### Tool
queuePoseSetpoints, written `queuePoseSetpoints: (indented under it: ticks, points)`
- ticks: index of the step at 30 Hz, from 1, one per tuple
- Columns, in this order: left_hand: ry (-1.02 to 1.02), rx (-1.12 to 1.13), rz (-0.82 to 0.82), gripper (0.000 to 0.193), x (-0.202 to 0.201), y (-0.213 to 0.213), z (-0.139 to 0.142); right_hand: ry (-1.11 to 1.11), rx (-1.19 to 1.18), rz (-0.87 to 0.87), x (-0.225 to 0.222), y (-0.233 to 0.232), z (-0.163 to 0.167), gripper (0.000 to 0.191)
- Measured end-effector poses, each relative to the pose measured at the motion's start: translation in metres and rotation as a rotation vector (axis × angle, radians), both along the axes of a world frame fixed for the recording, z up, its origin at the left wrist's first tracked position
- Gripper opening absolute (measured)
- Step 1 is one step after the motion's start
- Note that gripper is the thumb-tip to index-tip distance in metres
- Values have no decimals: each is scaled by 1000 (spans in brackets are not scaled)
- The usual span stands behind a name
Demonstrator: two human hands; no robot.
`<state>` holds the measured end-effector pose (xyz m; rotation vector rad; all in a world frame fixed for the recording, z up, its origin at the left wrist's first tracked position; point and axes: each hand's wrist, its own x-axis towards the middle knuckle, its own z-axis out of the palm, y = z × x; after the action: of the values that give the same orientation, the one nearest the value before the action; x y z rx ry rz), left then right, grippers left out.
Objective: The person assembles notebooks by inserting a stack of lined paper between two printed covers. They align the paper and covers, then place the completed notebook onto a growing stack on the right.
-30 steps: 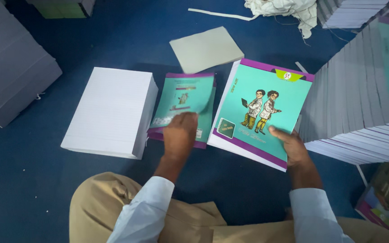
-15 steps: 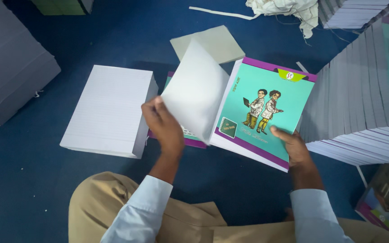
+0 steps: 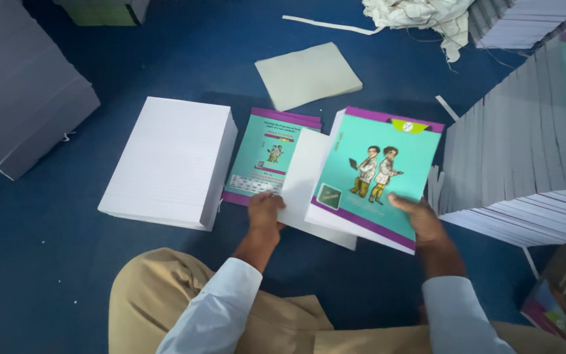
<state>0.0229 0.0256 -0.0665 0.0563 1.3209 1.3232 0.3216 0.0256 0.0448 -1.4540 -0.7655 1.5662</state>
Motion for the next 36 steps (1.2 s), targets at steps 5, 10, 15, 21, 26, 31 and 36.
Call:
queuePoseSetpoints:
  ticks: [5,10,15,21,26,31,36]
  points:
    - [156,71,-283,26,-2,-4,31,-101,-173,7,-11,-8,2,92]
    - [187,101,-498,31,-3,7,29,-163,-258,66,-17,-11,4,92]
    - [224,217,-573,36,2,17,16,-281,-293,89,-21,-12,4,90]
    - [61,250,-549,43,4,20,-3,-210,-332,97,-15,-6,-15,90]
    - [162,201,-566,45,7,23,-11,-134,-202,229,-5,4,-47,94]
    - [136,274,-635,52,12,18,3,-118,-225,220,-3,5,-59,95]
    - [134,153,-640,53,18,15,23,-151,-252,224,-10,4,-53,96]
